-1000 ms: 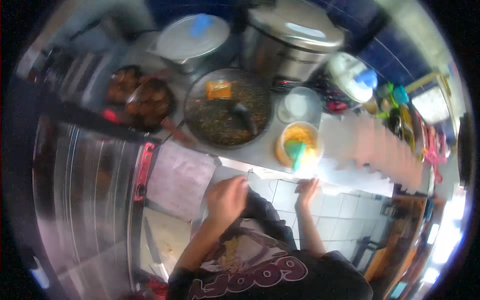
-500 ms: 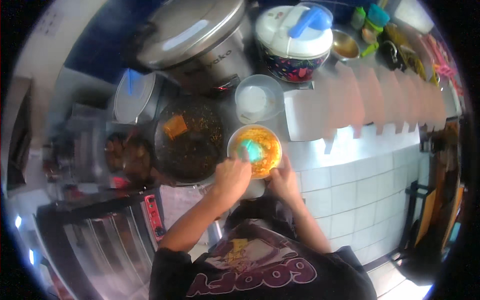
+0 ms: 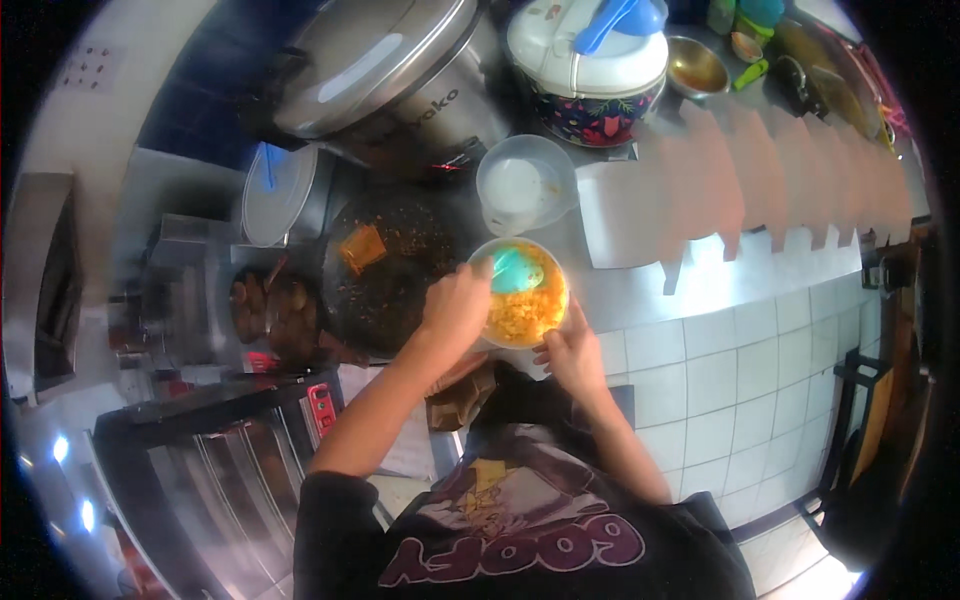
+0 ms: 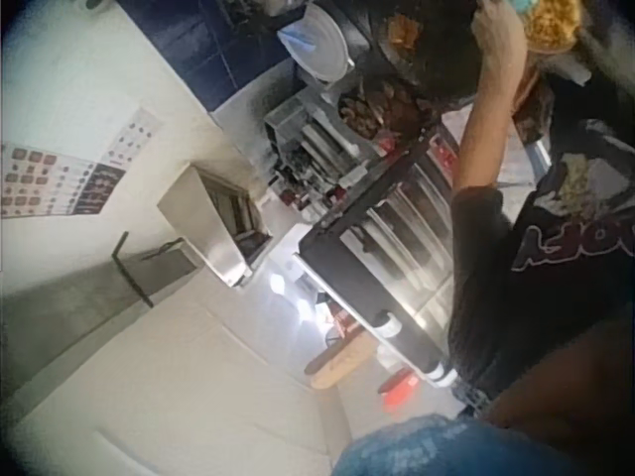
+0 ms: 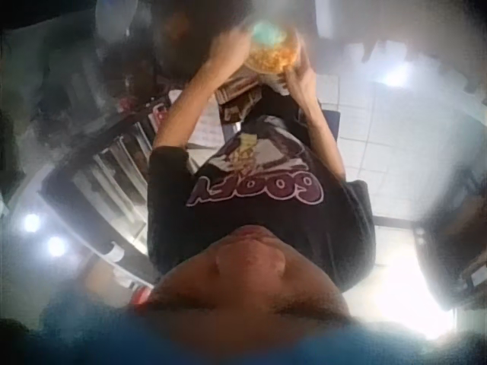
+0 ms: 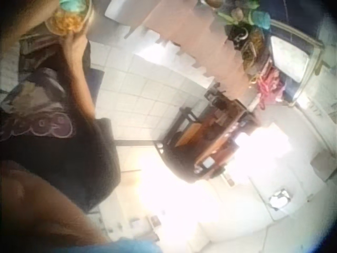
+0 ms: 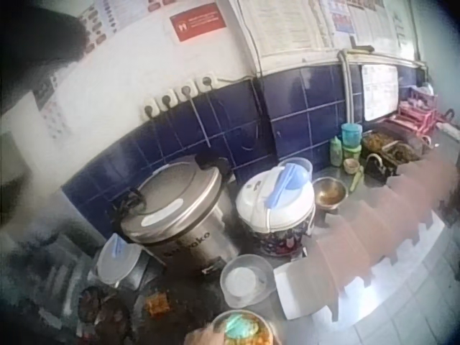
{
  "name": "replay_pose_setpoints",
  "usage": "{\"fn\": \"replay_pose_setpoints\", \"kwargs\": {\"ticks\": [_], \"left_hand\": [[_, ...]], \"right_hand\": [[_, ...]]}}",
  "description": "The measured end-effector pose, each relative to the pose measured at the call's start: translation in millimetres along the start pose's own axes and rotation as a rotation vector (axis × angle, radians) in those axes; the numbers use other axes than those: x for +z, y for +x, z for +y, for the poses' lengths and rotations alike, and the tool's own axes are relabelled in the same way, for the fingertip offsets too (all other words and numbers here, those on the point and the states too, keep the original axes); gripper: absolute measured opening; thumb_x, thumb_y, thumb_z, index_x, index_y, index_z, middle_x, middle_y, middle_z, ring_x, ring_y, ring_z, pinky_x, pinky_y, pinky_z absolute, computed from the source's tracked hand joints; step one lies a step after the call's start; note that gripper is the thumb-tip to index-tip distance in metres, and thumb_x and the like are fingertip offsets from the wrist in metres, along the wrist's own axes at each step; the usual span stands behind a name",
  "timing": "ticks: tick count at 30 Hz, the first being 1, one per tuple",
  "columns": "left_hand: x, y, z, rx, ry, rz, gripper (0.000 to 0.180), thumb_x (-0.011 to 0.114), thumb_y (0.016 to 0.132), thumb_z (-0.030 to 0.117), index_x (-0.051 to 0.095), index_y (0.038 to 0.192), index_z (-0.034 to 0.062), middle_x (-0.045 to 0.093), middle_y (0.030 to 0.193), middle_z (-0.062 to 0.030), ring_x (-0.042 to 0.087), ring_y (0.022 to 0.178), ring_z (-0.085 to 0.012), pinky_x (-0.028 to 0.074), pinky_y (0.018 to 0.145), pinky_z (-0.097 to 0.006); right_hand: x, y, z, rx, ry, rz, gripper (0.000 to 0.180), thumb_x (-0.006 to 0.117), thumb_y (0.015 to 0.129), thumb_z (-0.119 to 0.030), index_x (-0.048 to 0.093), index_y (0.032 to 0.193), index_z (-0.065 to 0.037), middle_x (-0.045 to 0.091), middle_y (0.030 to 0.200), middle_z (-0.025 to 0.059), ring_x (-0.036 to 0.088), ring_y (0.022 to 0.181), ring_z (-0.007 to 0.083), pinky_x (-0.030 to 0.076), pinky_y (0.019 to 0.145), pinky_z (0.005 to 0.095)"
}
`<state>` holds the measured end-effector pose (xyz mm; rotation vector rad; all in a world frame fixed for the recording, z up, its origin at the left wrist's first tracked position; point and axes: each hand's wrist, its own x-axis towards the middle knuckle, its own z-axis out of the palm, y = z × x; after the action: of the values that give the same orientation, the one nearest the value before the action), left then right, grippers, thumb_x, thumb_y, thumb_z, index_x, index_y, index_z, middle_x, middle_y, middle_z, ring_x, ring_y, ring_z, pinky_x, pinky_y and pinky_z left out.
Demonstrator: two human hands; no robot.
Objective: The person prepares food orders by opening a sauce packet with scissors, mixing the sauce into a bowl, scooping cooked rice from a rice cooker onto food wrappers, placing cooked meat patties on the rice, and wrapping them.
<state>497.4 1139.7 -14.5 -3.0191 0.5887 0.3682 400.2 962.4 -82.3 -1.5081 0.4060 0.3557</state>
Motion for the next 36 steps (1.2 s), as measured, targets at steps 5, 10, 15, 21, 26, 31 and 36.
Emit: {"fn": "replay_pose_setpoints", "kwargs": {"ticks": [5,10,15,21,26,31,36], "left_hand": [[19,5,10,-0.035,0.013,-0.263,0.029,0.054,0.089,0.014,0.067,0.112,0.0014,0.071,0.086,-0.0218,0.071,0.073,-0.0378,0.058,0.066,-0.047],[37,12,2,-0.002,-0.152,-0.414,0.027,0.058,0.090,0.023,0.071,0.095,-0.0002,0.070,0.089,-0.0250,0.071,0.084,-0.0378,0.055,0.074,-0.049],[17,11,-15,-0.063,-0.480,-0.456,0.036,0.062,0.090,0.032,0.066,0.103,-0.0004,0.067,0.091,-0.0276,0.069,0.089,-0.0399,0.052,0.076,-0.052],[-16,-22,1,0.169,-0.019,0.171,0.028,0.061,0.092,0.019,0.068,0.119,0.0144,0.065,0.091,-0.0099,0.070,0.071,-0.0286,0.056,0.067,-0.046],[22,-8,2,-0.082,0.113,-0.028,0.023,0.059,0.091,0.018,0.070,0.109,0.0080,0.068,0.087,-0.0201,0.071,0.072,-0.0333,0.056,0.066,-0.050],[14,4,15,-0.112,-0.175,-0.346,0.023,0.057,0.091,0.022,0.070,0.097,0.0042,0.069,0.089,-0.0272,0.071,0.083,-0.0395,0.055,0.073,-0.053],[4,-3,24,-0.152,-0.376,-0.407,0.029,0.056,0.094,0.027,0.068,0.099,0.0015,0.070,0.093,-0.0238,0.068,0.090,-0.0429,0.053,0.082,-0.052]], "right_hand": [[1,0,2,0.043,-0.022,-0.003,0.070,0.047,0.092,-0.003,0.022,0.157,-0.010,0.070,0.083,0.0155,0.070,0.066,0.0193,0.056,0.055,0.0309],[1,-3,-3,0.036,0.068,-0.033,0.071,0.047,0.092,-0.003,0.022,0.157,-0.011,0.070,0.084,0.0151,0.070,0.067,0.0189,0.057,0.056,0.0305],[-10,4,4,-0.005,0.099,-0.082,0.069,0.046,0.092,-0.003,0.024,0.157,-0.012,0.069,0.083,0.0152,0.070,0.066,0.0184,0.059,0.059,0.0307],[-9,14,14,-0.030,-0.013,-0.050,0.068,0.045,0.092,-0.003,0.025,0.157,-0.011,0.069,0.082,0.0156,0.069,0.065,0.0185,0.059,0.059,0.0314],[-8,9,-2,-0.006,0.034,-0.091,0.068,0.047,0.092,-0.004,0.022,0.155,-0.002,0.070,0.079,0.0150,0.070,0.066,0.0192,0.059,0.061,0.0316],[-10,6,-12,0.059,0.103,-0.102,0.071,0.049,0.092,-0.004,0.016,0.153,0.007,0.071,0.077,0.0147,0.071,0.065,0.0194,0.060,0.063,0.0320],[-18,10,2,0.032,0.148,-0.173,0.069,0.045,0.095,-0.002,0.016,0.158,-0.005,0.070,0.089,0.0164,0.071,0.070,0.0200,0.061,0.065,0.0320]]}}
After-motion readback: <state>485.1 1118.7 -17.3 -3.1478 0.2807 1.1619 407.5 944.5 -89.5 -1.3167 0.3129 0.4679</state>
